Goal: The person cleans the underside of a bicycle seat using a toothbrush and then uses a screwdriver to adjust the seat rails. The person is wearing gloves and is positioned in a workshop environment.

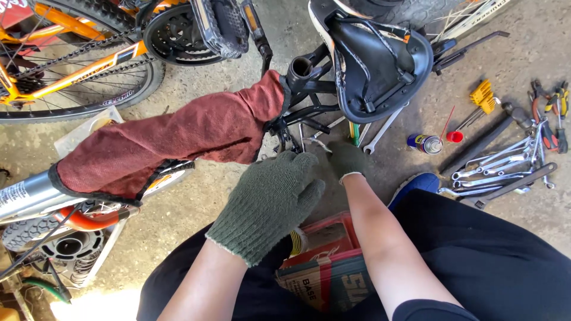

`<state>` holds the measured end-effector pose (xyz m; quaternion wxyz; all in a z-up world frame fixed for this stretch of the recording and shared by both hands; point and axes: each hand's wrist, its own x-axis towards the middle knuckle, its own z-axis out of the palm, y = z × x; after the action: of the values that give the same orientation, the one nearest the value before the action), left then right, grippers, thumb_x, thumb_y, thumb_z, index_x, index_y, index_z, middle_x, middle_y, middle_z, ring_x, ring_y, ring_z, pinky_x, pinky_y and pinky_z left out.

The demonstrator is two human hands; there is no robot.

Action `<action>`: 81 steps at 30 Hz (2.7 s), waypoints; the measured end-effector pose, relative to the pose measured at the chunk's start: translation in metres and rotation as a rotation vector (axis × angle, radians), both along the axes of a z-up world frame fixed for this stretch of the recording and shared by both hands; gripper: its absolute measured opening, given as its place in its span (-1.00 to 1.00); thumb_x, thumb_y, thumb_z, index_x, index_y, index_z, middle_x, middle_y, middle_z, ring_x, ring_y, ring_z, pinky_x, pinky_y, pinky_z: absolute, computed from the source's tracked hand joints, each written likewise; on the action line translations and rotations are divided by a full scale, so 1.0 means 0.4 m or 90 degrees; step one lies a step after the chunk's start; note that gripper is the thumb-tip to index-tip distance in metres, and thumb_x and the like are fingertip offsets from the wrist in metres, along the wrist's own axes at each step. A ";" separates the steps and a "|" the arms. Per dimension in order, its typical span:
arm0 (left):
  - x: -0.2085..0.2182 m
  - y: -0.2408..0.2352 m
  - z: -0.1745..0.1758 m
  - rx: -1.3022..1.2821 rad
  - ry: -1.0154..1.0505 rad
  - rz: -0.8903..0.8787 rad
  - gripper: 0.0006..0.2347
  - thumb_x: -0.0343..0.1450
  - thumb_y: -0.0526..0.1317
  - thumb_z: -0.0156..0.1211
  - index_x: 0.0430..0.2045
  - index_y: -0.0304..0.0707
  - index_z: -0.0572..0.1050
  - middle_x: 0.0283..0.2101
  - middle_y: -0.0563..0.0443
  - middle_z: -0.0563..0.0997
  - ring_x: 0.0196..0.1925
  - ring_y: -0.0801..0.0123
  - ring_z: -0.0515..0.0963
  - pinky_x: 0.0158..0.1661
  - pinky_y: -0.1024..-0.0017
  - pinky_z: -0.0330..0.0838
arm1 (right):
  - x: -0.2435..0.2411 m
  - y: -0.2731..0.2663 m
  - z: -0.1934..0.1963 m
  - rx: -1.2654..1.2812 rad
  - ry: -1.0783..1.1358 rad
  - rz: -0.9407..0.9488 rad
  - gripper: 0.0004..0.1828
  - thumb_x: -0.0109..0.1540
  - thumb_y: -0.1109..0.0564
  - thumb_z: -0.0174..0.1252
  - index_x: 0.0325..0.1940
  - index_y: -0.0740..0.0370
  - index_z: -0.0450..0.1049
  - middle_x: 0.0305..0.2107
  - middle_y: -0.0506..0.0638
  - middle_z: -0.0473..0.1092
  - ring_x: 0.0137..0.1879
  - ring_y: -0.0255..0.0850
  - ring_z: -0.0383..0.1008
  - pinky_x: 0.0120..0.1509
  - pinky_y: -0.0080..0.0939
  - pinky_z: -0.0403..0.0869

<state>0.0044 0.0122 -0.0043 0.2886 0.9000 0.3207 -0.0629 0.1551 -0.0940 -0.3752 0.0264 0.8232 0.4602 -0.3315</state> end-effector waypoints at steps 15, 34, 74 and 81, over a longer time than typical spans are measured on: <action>0.029 -0.008 -0.014 0.005 0.011 0.015 -0.72 0.39 -0.06 0.16 -0.15 -0.24 0.47 -0.33 -0.19 0.65 -0.37 -0.06 0.64 -0.36 0.08 0.48 | -0.012 0.032 -0.115 -0.049 -0.022 0.002 -0.66 0.30 0.03 0.01 0.04 -0.08 0.64 -0.17 0.10 0.60 -0.14 0.13 0.63 -0.08 0.14 0.59; 0.018 -0.030 -0.048 0.061 -0.018 0.018 -0.74 0.36 -0.06 0.22 -0.22 -0.20 0.49 -0.35 -0.17 0.64 -0.43 -0.08 0.64 -0.41 0.06 0.47 | -0.018 0.030 -0.104 0.000 0.013 0.094 -0.65 0.25 0.10 0.05 0.06 0.02 0.61 -0.11 0.07 0.59 -0.05 0.12 0.61 0.04 0.11 0.55; -0.016 -0.062 -0.214 0.238 -0.034 0.034 -0.73 0.27 0.16 0.21 -0.26 0.22 0.49 -0.45 0.17 0.60 -0.33 0.22 0.71 -0.32 0.26 0.57 | 0.061 -0.068 -0.084 -0.019 0.075 0.176 -0.47 0.26 -0.39 -0.08 0.09 -0.12 0.50 0.00 -0.06 0.57 0.21 -0.06 0.55 0.27 0.03 0.53; -0.040 -0.029 0.019 -0.109 0.025 0.085 -0.69 0.37 0.06 0.15 -0.09 0.00 0.51 -0.29 -0.22 0.70 -0.09 -0.17 0.66 -0.10 -0.05 0.54 | 0.150 -0.107 0.252 0.041 0.074 0.287 -0.44 0.18 -0.41 -0.03 -0.01 -0.05 0.53 -0.04 0.00 0.58 0.19 0.07 0.55 0.32 0.04 0.53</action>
<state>-0.0114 0.0008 0.0032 0.3614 0.8474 0.3789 -0.0884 0.2153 -0.1367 -0.2745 0.0471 0.6795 0.6434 -0.3494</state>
